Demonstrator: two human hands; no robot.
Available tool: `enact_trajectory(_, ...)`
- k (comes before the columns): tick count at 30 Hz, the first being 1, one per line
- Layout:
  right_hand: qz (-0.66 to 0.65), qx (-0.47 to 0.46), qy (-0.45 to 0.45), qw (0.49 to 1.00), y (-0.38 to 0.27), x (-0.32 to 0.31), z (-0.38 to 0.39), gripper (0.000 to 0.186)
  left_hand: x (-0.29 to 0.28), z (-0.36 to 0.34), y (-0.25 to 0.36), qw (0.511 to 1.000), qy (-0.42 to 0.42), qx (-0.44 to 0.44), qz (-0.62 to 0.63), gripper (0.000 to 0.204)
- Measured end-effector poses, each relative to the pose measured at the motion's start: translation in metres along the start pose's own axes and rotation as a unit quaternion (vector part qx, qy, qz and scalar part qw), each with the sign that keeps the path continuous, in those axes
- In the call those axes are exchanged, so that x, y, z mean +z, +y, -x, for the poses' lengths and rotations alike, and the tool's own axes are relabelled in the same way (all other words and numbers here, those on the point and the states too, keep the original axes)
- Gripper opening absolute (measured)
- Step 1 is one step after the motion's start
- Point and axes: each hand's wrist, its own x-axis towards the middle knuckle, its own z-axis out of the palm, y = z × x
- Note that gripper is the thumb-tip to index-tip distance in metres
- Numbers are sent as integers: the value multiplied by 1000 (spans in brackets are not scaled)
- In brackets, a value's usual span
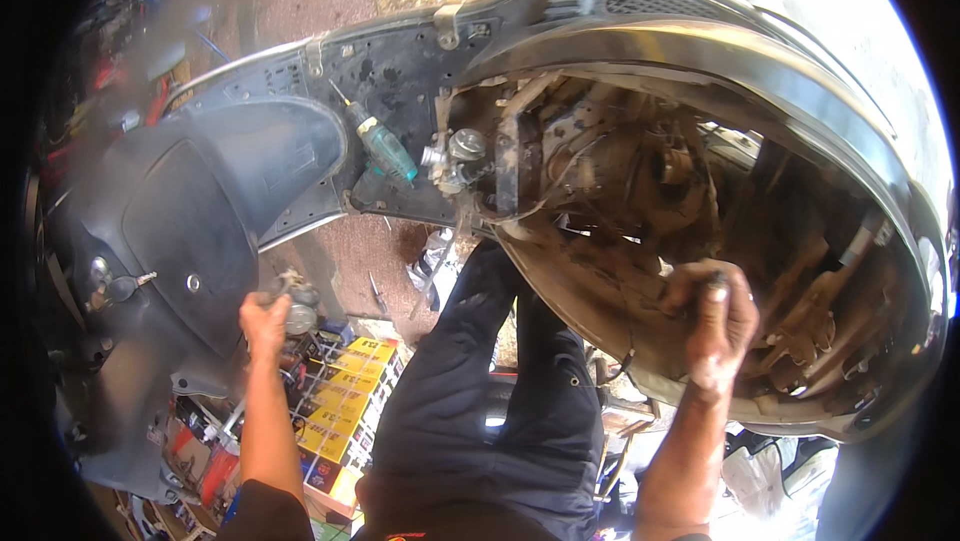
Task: The person removes a cylindrical car part from the wheel well, then installs a new part by hand and secures it with a cordless drill. They also connect a hose to the assembly and tighten additional fasteners.
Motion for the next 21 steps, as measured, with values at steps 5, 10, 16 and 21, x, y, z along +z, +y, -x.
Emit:
enact_trajectory(5, -42, 0, 26, 999, 9, -22, 3, 29, 110, -25, -67, 972, -146, -105, -150, 52)
enact_trajectory(10, -5, -12, -52, 999, 17, -21, -6, 34, 229, -14, -118, 953, -256, -77, -144, 49)
enact_trajectory(16, 44, 47, -77, 995, 8, -14, -11, 27, 334, 16, -149, 926, -323, -97, -167, 49)
enact_trajectory(21, 19, 40, -50, 998, 14, -7, -6, 23, 274, 32, -88, 973, -176, -143, 51, 43)
